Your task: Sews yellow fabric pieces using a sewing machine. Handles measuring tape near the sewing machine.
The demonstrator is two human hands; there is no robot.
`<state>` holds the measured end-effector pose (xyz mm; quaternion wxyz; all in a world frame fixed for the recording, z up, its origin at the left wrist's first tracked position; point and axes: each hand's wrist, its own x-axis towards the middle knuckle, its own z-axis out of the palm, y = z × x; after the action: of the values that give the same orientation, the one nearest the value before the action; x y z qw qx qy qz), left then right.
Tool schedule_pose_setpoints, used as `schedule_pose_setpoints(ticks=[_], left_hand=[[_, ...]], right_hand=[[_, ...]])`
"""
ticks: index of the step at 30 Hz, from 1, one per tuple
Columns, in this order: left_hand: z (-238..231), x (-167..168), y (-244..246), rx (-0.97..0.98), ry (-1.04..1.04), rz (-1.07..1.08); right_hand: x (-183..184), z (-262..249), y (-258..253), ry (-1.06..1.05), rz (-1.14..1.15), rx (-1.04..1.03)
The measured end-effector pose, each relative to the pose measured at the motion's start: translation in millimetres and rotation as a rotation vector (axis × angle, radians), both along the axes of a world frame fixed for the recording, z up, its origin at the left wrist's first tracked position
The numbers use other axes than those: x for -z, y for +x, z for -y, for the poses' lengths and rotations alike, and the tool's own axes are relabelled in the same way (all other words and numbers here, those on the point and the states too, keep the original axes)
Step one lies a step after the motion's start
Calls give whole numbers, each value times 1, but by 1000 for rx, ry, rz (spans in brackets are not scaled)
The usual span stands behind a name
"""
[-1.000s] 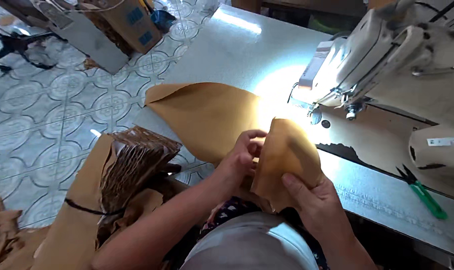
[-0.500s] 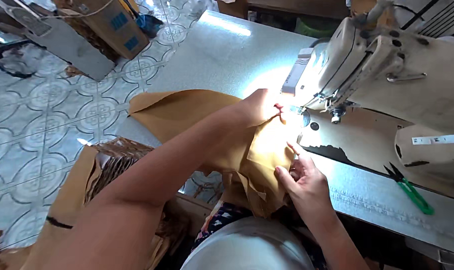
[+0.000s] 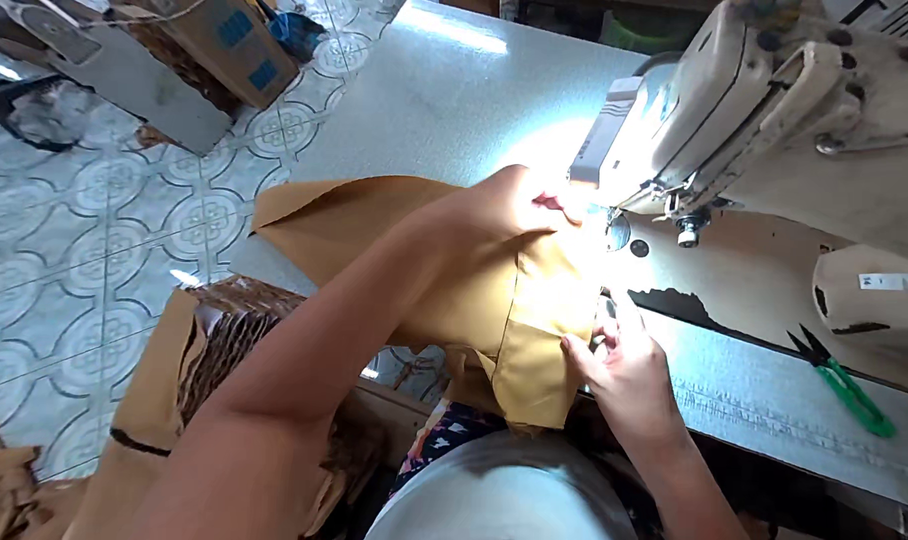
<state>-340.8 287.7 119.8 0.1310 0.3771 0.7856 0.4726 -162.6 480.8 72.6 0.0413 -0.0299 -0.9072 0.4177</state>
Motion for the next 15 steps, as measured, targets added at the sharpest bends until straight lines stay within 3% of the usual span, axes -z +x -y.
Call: schedule_pose_setpoints(ticks=[3, 5, 7, 8, 9, 12, 13, 15], left_hand=[[34, -43, 43, 47, 75, 84], [48, -56, 81, 262, 215, 122], [52, -54, 106, 578, 293, 250], [55, -49, 109, 638, 300, 306], [60, -42, 106, 572, 255, 303], [64, -28, 84, 85, -32, 210], [55, -27, 83, -32, -96, 252], [35, -19, 87, -72, -5, 471]], right_hand=[[-11, -1, 8, 163, -136, -35], [-24, 1, 8, 197, -236, -43], [-36, 3, 9, 107, -382, -55], [-41, 4, 10, 31, -465, -87], [-45, 4, 13, -54, -531, -136], [-47, 7, 20, -223, -612, -302], [-45, 8, 21, -253, -606, -337], [-38, 8, 23, -290, -578, -381]])
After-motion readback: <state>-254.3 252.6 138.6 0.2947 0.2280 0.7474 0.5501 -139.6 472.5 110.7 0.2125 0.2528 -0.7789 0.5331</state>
